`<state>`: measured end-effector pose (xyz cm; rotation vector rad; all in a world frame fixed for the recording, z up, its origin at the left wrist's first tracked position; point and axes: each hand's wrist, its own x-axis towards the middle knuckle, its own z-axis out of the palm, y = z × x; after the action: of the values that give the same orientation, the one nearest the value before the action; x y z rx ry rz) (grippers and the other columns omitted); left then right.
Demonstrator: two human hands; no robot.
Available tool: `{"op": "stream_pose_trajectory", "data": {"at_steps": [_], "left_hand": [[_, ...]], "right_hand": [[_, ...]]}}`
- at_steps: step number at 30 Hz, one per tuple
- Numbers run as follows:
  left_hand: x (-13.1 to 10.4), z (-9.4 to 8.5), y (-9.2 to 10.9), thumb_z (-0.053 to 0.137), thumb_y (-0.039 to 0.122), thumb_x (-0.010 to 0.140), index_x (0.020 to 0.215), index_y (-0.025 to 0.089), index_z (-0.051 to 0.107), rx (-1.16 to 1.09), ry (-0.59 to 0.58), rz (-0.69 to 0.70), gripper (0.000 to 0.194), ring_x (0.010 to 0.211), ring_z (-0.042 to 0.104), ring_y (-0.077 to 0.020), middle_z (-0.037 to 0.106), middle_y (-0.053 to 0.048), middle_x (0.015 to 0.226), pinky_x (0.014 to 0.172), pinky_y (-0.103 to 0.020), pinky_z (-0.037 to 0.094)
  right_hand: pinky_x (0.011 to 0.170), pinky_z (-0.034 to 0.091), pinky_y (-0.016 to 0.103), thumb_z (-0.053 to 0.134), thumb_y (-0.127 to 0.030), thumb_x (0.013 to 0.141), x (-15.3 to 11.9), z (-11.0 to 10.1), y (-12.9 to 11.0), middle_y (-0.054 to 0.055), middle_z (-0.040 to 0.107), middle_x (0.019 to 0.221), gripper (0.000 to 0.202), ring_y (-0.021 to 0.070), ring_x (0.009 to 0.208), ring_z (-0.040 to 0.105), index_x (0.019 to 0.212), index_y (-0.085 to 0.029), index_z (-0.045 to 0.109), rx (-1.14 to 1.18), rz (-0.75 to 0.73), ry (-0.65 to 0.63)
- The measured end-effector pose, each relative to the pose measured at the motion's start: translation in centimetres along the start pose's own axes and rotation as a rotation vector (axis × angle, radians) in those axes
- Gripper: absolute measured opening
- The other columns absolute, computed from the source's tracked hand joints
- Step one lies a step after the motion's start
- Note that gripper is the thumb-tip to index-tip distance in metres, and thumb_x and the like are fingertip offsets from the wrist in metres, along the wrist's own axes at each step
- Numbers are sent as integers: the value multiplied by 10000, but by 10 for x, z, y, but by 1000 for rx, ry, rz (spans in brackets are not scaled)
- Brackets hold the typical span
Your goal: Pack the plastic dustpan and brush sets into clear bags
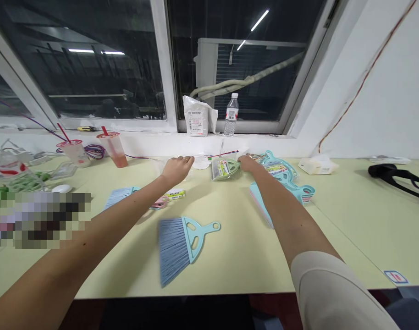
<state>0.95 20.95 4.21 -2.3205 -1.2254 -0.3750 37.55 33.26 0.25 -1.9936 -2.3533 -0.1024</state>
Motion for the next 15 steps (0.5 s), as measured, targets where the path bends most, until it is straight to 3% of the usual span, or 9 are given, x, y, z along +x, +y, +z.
{"op": "stream_pose_trajectory", "data": {"at_steps": [5, 7, 9, 11, 12, 13, 15], "left_hand": [[-7, -13, 2, 396, 43, 974, 1354, 122, 631, -9, 221, 43, 453, 1206, 646, -335, 673, -219, 1341, 977, -488, 505], [-13, -14, 5, 395, 80, 1002, 1359, 141, 639, -17, 308, 74, 437, 1298, 610, -329, 660, -190, 1395, 1083, -518, 466], [-21, -14, 10, 412, 112, 1016, 1358, 161, 646, -53, 396, 84, 417, 1335, 599, -320, 681, -167, 1377, 1156, -551, 419], [-31, -17, 17, 442, 136, 1022, 1365, 190, 640, -111, 497, 90, 400, 1374, 579, -307, 691, -148, 1373, 1210, -581, 362], [-36, -20, 20, 454, 144, 1024, 1370, 203, 633, -140, 544, 97, 394, 1403, 555, -302, 684, -142, 1388, 1230, -595, 331], [-42, -23, 24, 462, 150, 1027, 1371, 213, 626, -166, 585, 108, 386, 1433, 526, -298, 669, -138, 1413, 1244, -607, 304], [-53, -31, 31, 471, 152, 1032, 1353, 225, 620, -207, 635, 161, 362, 1476, 474, -289, 630, -134, 1467, 1257, -622, 271]], "right_hand": [[1189, 202, 673, 659, -65, 772, -3, -5, -25, 269, 608, 1389, 491, 433, 1424, 439, 1262, -87, 689, -88, 108, 25], [1190, 147, 719, 666, -67, 749, -7, -13, -37, 280, 573, 1414, 532, 462, 1457, 379, 1281, -71, 661, -53, 154, 104], [1204, 214, 667, 669, -101, 758, -15, -25, -53, 264, 584, 1397, 513, 444, 1440, 404, 1270, -83, 652, 127, 146, 253], [1162, 379, 564, 653, -196, 834, -28, -38, -71, 224, 629, 1343, 413, 389, 1348, 522, 1240, -121, 648, 500, 110, 366], [1106, 459, 523, 630, -272, 891, -37, -43, -81, 201, 665, 1288, 355, 357, 1263, 599, 1221, -143, 643, 744, 93, 355], [1032, 525, 513, 606, -369, 940, -48, -48, -91, 185, 695, 1217, 330, 341, 1165, 661, 1193, -161, 638, 993, 84, 249], [921, 588, 529, 570, -549, 972, -75, -52, -107, 178, 722, 1134, 422, 334, 1042, 717, 1161, -175, 622, 1403, 4, -117]]}}
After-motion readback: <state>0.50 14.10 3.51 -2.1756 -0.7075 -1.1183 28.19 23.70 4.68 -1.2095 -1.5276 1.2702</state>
